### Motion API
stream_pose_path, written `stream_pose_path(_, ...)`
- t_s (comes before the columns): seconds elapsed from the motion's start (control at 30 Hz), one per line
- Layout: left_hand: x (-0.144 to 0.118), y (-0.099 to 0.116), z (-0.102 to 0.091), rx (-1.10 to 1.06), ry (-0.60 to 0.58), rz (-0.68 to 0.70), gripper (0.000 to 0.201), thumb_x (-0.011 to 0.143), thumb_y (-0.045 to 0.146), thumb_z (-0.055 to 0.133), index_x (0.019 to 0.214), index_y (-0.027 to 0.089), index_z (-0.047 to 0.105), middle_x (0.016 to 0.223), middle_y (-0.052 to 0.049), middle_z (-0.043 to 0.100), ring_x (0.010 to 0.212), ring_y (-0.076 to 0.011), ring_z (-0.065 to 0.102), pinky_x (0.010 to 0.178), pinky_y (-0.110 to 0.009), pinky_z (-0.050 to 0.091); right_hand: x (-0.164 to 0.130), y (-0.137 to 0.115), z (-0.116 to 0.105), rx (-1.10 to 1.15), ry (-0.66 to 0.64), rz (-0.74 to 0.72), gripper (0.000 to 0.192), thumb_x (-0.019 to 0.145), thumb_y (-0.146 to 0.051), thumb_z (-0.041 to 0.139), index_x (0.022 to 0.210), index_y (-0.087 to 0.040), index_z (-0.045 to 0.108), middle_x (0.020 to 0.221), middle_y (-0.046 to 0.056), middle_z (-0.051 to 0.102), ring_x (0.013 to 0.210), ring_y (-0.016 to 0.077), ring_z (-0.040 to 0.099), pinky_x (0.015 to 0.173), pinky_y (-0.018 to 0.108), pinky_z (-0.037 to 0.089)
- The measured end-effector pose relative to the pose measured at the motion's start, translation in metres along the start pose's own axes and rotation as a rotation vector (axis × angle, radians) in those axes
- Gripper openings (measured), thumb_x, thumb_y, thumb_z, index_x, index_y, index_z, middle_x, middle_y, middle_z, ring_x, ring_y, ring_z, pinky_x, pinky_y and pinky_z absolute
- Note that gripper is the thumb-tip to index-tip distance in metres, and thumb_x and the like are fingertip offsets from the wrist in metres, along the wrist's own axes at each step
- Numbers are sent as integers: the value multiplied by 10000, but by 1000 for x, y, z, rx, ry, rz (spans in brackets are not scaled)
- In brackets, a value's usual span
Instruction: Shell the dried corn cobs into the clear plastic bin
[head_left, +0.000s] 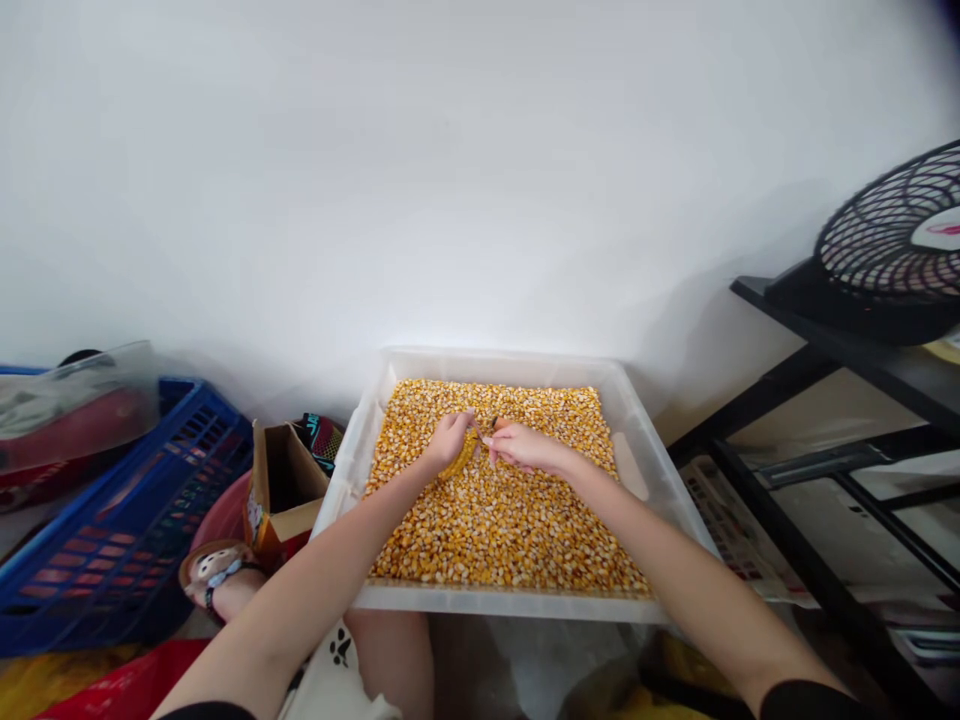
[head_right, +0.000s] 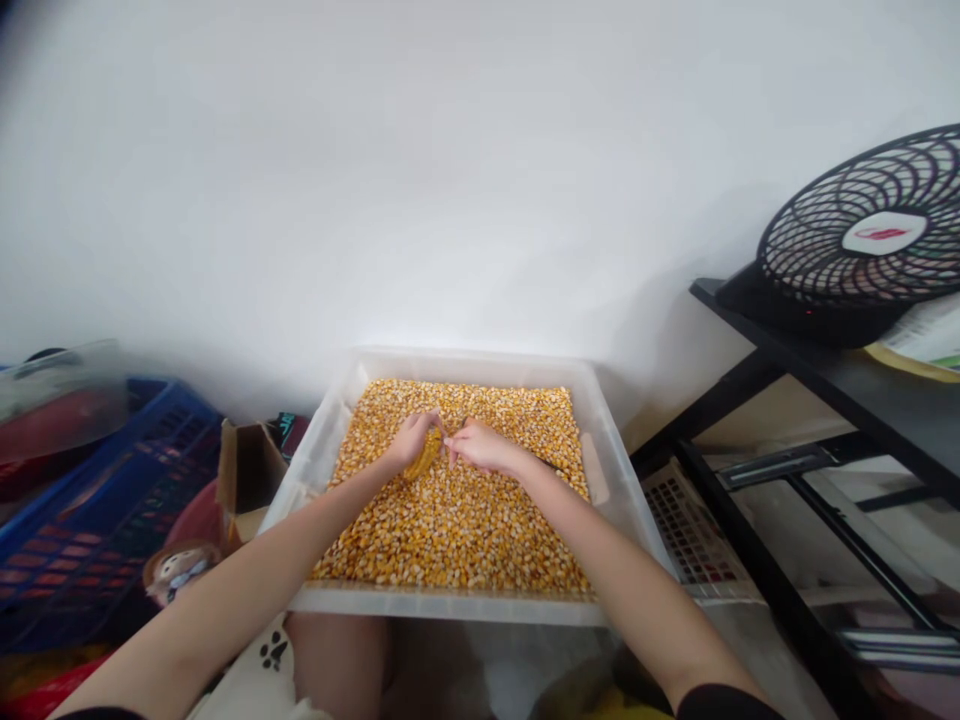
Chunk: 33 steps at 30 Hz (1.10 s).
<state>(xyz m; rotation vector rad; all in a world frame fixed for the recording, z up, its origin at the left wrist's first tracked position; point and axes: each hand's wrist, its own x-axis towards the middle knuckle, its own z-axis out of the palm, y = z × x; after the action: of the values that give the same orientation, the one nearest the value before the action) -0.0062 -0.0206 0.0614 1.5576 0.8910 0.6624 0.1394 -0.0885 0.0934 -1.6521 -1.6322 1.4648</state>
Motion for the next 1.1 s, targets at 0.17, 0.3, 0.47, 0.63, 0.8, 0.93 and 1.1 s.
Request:
stream_pose_path(0.17, -2, 3, 1, -35, -7, -13, 440, 799, 433, 285, 551, 159, 524, 456, -3, 504, 468, -137, 496, 560, -273, 425, -1, -3, 4, 92, 21, 31, 314, 833, -369, 413, 640, -145, 518, 423, -86, 291, 307, 34, 221, 289, 166, 221)
stream_pose_path(0.3, -2, 2, 1, -14, 28, -7, 442, 799, 426, 284, 547, 157, 529, 485, -12, 512, 495, -141, 504, 581, -276, 426, -1, -4, 5, 154, -16, 75, 288, 839, -334, 398, 639, -152, 497, 399, -93, 270, 303, 41, 198, 298, 172, 207)
stream_pose_path(0.47, 4, -9, 0, 85, 77, 41, 443, 800, 420, 270, 571, 159, 544, 562, -24, 551, 620, -154, 528, 684, -270, 419, 3, -3, 10, -159, 95, -12, 345, 855, -354, 367, 654, -144, 554, 445, -56, 378, 380, 59, 334, 418, 189, 297)
stream_pose_path(0.63, 9, -17, -5, 142, 187, 45, 396, 793, 371, 264, 581, 175, 534, 619, -28, 565, 696, -167, 525, 732, -273, 405, 0, -6, 25, -694, 358, -155, 362, 875, -320, 329, 753, -136, 617, 706, 78, 604, 666, 135, 541, 617, 231, 360)
stream_pose_path(0.8, 10, -20, -5, 183, 229, -1, 358, 783, 335, 269, 575, 187, 519, 583, -19, 541, 681, -170, 516, 682, -266, 397, -3, -13, 34, -921, 368, -102, 394, 893, -313, 268, 914, -120, 610, 765, 141, 638, 695, 189, 584, 648, 275, 371)
stream_pose_path(0.93, 7, -24, 1, 302, 219, 8, 407, 800, 396, 262, 571, 170, 512, 552, -13, 522, 646, -166, 497, 635, -259, 372, -4, -14, 33, -971, 332, -117, 379, 886, -260, 279, 886, -107, 625, 779, 153, 649, 744, 206, 597, 677, 281, 378)
stream_pose_path(1.1, 3, -28, 5, 431, 132, 110, 444, 829, 374, 250, 546, 173, 526, 527, -20, 522, 611, -160, 495, 613, -250, 347, -7, -9, 24, -999, 243, -166, 350, 867, -243, 323, 826, -111, 644, 749, 149, 649, 779, 209, 597, 683, 275, 380)
